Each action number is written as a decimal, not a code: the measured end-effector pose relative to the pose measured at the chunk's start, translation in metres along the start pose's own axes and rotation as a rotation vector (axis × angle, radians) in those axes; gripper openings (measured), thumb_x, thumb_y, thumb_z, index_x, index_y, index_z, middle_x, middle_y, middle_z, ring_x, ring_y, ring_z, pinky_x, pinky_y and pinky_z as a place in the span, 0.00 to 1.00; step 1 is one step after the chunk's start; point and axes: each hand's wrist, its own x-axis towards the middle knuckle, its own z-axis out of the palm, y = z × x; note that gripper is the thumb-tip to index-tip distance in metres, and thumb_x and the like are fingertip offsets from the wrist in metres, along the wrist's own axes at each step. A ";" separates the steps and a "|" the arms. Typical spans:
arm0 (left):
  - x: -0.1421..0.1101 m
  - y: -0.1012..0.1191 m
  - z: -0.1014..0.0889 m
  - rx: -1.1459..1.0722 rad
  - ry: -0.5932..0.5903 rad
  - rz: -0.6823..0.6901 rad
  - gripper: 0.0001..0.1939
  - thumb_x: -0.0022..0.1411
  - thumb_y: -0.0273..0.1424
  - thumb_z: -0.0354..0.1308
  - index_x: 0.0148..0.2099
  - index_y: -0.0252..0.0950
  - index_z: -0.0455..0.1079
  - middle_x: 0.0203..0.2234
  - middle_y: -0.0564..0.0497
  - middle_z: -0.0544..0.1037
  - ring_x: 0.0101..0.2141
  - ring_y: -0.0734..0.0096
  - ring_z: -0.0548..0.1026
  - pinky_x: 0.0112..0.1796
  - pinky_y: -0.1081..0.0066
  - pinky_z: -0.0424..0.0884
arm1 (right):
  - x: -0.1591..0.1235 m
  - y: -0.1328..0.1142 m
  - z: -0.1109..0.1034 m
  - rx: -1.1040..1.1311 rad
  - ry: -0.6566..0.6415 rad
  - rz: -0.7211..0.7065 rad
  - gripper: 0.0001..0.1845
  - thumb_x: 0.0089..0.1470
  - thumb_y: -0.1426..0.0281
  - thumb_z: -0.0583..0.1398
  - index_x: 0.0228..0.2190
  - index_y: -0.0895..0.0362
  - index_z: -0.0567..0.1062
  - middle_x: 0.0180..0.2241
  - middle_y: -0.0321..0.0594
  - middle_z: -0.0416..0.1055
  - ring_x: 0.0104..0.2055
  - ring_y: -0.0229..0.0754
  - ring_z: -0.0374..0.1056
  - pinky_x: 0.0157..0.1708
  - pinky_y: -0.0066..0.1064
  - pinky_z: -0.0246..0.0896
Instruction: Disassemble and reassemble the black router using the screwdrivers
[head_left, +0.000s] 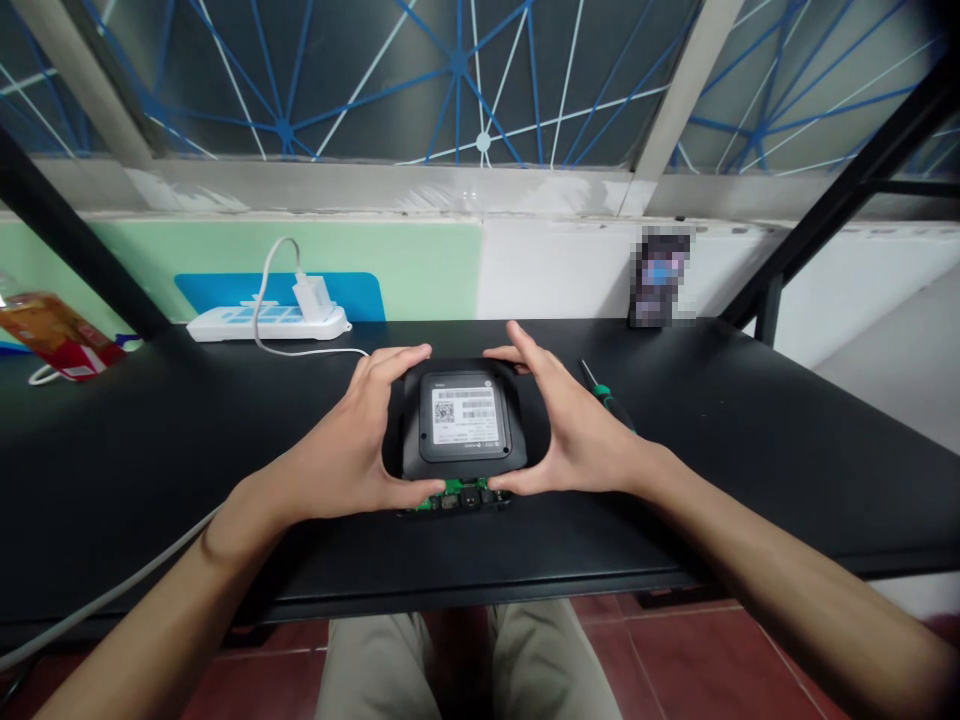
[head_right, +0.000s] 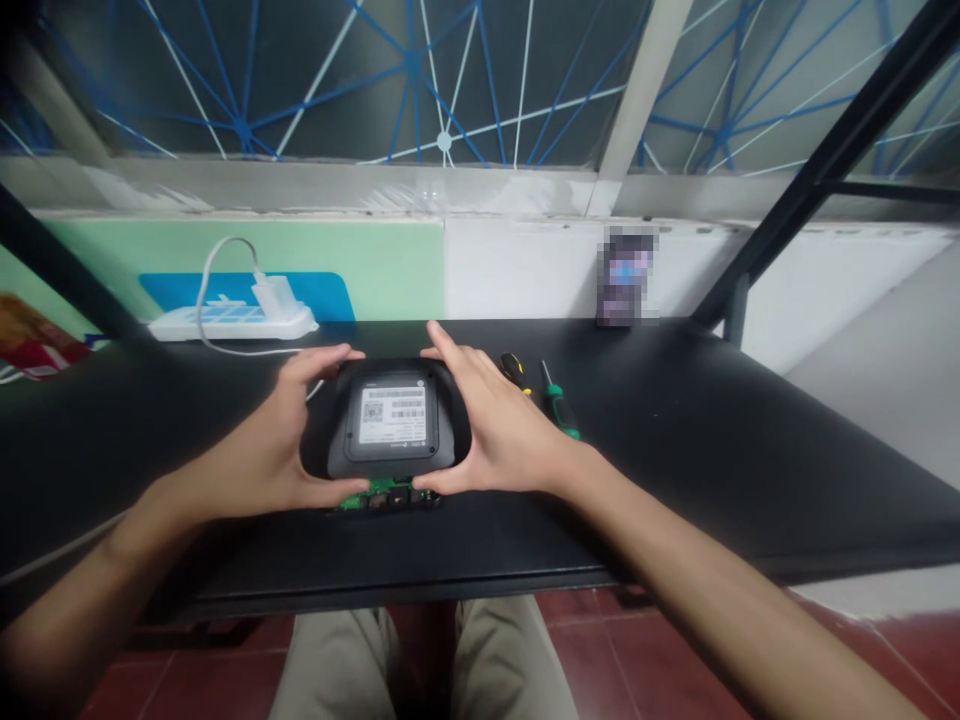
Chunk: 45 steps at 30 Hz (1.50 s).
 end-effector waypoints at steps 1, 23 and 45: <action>0.000 0.000 0.000 0.006 -0.002 -0.002 0.60 0.48 0.44 0.74 0.72 0.45 0.39 0.62 0.37 0.58 0.62 0.35 0.60 0.60 0.34 0.58 | 0.000 0.000 0.000 -0.002 0.000 0.002 0.76 0.38 0.46 0.71 0.70 0.53 0.30 0.62 0.57 0.59 0.62 0.65 0.60 0.60 0.63 0.59; -0.004 0.011 -0.014 -0.134 -0.215 -0.267 0.58 0.50 0.47 0.73 0.71 0.46 0.38 0.61 0.39 0.58 0.62 0.39 0.60 0.60 0.40 0.62 | -0.002 -0.007 0.000 0.061 -0.098 0.069 0.76 0.39 0.44 0.70 0.70 0.56 0.29 0.61 0.59 0.62 0.60 0.63 0.62 0.58 0.59 0.61; -0.006 0.015 -0.013 -0.170 -0.433 -0.490 0.56 0.50 0.44 0.72 0.71 0.43 0.40 0.69 0.38 0.54 0.65 0.43 0.60 0.62 0.46 0.62 | 0.001 -0.017 0.003 0.031 -0.339 0.222 0.73 0.42 0.42 0.67 0.70 0.59 0.32 0.61 0.60 0.63 0.62 0.60 0.61 0.59 0.54 0.61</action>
